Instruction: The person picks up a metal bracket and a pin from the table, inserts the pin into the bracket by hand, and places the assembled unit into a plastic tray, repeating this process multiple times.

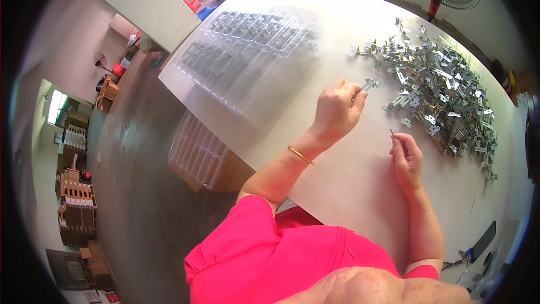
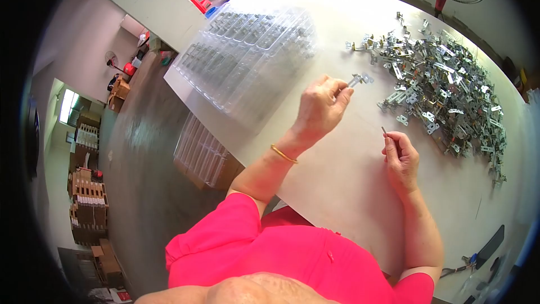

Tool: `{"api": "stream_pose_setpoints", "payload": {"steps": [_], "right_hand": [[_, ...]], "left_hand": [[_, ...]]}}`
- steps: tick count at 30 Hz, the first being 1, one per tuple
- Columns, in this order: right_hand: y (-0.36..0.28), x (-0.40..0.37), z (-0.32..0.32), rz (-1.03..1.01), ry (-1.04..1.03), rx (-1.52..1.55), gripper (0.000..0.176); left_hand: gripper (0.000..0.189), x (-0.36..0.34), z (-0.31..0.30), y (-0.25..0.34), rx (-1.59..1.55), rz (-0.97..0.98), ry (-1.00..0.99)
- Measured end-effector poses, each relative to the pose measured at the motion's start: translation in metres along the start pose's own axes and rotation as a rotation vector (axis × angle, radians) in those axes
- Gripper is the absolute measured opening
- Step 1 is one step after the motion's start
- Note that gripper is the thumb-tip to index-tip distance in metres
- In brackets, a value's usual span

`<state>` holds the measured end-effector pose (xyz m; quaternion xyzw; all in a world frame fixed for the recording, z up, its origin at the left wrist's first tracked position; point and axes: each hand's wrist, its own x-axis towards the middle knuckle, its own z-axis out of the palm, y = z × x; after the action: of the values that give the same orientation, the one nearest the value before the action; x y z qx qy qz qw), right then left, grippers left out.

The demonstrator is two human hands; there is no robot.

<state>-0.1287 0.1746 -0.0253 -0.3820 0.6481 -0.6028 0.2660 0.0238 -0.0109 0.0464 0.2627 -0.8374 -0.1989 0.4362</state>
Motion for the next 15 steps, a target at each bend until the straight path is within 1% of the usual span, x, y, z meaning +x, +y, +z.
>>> {"api": "stream_pose_setpoints", "payload": {"steps": [3,5,7,9,12,15], "right_hand": [[-0.001,0.000,-0.002,-0.001,-0.009,0.003,0.008],[0.000,0.001,-0.002,-0.009,-0.011,-0.003,0.008],[-0.001,0.000,-0.002,-0.008,-0.012,-0.011,0.008],[-0.002,0.000,-0.003,-0.007,-0.013,-0.020,0.008],[-0.002,0.000,-0.002,-0.013,-0.008,-0.016,0.008],[-0.001,0.000,0.000,-0.026,-0.002,-0.015,0.007]], "left_hand": [[0.008,0.014,-0.046,0.010,0.009,0.034,0.095],[0.008,0.021,-0.081,0.006,0.116,0.055,0.139],[0.011,0.024,-0.115,-0.004,0.185,-0.007,0.194],[0.013,0.027,-0.146,-0.020,0.312,-0.017,0.227],[0.015,0.031,-0.185,-0.039,0.326,-0.155,0.222],[0.017,0.033,-0.212,-0.057,0.281,-0.337,0.170]]}}
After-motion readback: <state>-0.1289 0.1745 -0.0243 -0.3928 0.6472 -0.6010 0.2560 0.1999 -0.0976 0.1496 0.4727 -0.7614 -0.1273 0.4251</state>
